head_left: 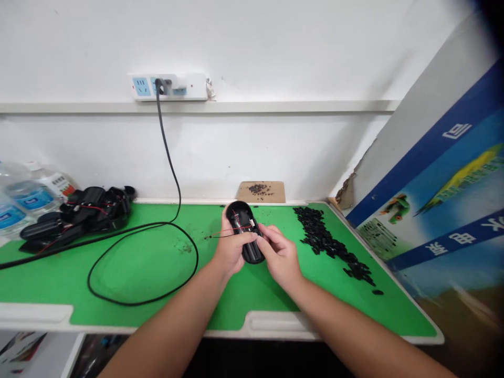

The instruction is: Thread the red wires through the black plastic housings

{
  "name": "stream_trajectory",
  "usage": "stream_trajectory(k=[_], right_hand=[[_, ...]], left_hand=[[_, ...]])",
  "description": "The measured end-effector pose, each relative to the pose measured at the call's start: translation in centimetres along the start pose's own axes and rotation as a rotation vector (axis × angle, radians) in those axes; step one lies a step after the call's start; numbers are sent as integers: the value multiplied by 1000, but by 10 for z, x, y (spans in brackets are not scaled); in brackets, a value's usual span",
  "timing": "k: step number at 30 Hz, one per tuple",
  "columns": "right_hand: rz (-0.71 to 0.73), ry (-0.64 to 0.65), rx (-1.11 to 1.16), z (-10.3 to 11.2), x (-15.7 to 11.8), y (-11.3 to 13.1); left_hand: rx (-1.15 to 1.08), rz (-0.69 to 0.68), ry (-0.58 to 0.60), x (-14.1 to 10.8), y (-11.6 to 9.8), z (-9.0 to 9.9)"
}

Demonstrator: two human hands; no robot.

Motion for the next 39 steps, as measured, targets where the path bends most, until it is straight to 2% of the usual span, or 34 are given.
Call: stream_trajectory(k=[6,13,20,22,25,28,30,32,34,35,36,37,38,39], right_hand=[[19,56,-10,3,2,4],[-157,72,75,5,10,-3],[-155,60,-16,5,7,-3],[-199,62,42,6,9,-5],[-310,27,260,11,17,-12],[-385,-66,417,19,27,-20],[-419,-123,398,24,32,-25],[-442,-143,349,27,35,-29],[-443,-134,312,30,37,-34],[-439,-126,294,31,38,-37],[-437,-121,274,32,39,-41],[-435,-117,251,34,39,-45],[-433,-109,221,35,40,-50],[-432,-94,177,36,40,-54]], left_hand=[[6,70,37,-2,4,1],[32,104,80,-4,4,-4],[66,59,44,-2,4,2],[88,22,39,2,3,1],[142,-24,72,6,2,-3],[275,-75,225,3,-1,-9],[408,-160,377,-12,-9,-15],[545,-267,560,-39,-23,-20],[667,-335,798,-79,-43,-18],[710,-336,924,-102,-54,-12],[741,-280,1042,-127,-64,-1],[759,-172,1063,-150,-74,15],[766,-11,976,-171,-84,36],[796,132,784,-190,-95,61]])
Point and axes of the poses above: each hand's wrist, its own x-axis towards the middle knuckle, its own z-axis out of the back of the hand, y = z × x, the point moved 3 cm from there along x, towards the middle knuckle, and after that the axes turned 13 degrees about -z, right-handed, at the moved point
